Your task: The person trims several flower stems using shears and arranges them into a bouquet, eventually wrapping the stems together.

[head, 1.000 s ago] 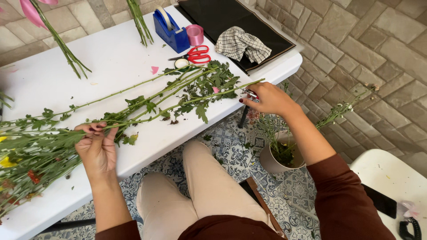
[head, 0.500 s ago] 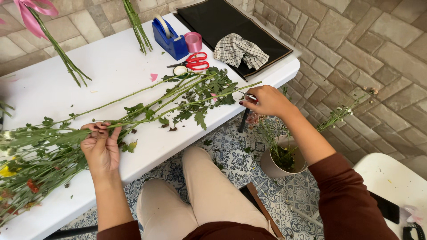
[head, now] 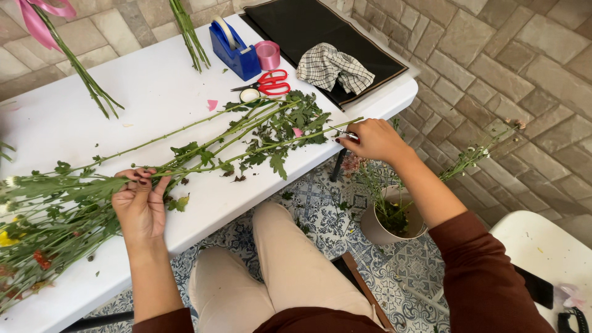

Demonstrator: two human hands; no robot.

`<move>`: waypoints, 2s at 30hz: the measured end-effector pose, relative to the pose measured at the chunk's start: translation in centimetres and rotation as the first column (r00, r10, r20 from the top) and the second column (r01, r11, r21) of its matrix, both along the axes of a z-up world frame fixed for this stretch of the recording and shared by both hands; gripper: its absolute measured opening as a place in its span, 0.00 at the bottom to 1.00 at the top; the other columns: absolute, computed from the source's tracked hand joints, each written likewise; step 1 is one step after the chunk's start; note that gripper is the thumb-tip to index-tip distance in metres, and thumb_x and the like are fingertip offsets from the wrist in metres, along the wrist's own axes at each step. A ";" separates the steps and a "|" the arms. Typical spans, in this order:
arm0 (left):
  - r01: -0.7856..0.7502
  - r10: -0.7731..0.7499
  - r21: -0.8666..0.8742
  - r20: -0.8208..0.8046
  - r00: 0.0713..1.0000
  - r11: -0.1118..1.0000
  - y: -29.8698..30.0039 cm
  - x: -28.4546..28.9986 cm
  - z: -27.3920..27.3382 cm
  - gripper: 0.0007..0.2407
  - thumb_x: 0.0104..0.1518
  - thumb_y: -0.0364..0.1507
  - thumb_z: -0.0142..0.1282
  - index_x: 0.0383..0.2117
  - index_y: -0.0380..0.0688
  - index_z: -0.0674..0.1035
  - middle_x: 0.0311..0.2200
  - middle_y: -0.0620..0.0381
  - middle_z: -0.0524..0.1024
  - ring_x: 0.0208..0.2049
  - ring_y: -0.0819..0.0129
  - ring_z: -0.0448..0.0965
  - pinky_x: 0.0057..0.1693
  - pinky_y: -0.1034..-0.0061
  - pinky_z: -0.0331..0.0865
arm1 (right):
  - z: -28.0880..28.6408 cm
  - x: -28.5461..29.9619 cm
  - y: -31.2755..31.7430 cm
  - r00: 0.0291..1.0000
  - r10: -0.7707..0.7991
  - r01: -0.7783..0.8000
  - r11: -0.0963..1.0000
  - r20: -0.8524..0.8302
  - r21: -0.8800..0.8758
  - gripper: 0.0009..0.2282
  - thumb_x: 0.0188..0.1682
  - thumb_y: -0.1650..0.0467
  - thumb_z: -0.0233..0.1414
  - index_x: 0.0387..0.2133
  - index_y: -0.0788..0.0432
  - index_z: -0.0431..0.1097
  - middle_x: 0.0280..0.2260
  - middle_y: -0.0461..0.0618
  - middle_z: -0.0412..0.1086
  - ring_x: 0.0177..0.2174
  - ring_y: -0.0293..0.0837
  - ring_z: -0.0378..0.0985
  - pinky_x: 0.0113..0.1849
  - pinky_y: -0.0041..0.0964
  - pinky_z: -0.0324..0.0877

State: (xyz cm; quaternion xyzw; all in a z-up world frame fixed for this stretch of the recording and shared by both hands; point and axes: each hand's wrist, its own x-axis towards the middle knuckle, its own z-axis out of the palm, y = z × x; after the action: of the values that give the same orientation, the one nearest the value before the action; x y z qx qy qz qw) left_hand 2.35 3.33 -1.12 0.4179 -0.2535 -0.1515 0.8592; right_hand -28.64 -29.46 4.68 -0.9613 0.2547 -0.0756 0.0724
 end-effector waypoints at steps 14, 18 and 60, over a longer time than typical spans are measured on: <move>-0.011 0.014 0.048 -0.055 0.998 0.999 0.0 -0.6 0.1 0.04 0.57 0.22 0.48 0.31 0.45 0.66 0.30 0.60 0.70 0.39 0.73 0.75 0.50 0.68 0.76 | -1.2 0.5 0.0 1.000 -0.023 0.024 0.999 0.012 -0.036 0.16 0.43 0.60 0.48 0.15 0.60 0.69 0.11 0.53 0.66 0.19 0.55 0.72 0.28 0.42 0.66; 0.003 -0.003 -0.006 -0.062 0.998 1.000 0.2 -0.4 0.2 0.04 0.57 0.22 0.47 0.31 0.44 0.65 0.30 0.59 0.70 0.40 0.72 0.74 0.51 0.65 0.76 | -0.9 -0.2 -0.3 0.978 -0.081 0.044 0.981 0.193 0.187 0.13 0.43 0.61 0.50 0.21 0.59 0.69 0.12 0.52 0.65 0.19 0.52 0.72 0.28 0.41 0.65; -0.677 0.664 0.044 0.155 0.731 0.735 18.9 9.5 6.7 0.12 0.58 0.21 0.44 0.48 0.46 0.65 0.50 0.53 0.63 0.52 0.64 0.67 0.54 0.68 0.67 | -1.6 29.7 5.7 0.767 0.358 -0.492 0.861 0.532 0.129 0.07 0.44 0.80 0.47 0.32 0.57 0.66 0.23 0.52 0.67 0.28 0.52 0.72 0.33 0.40 0.67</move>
State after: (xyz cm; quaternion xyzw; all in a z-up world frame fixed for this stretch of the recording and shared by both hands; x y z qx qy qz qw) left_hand 11.81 22.25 5.60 0.5316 -0.1328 0.1839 0.8161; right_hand 1.10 -23.74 3.12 -0.9242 0.0092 -0.2640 0.2757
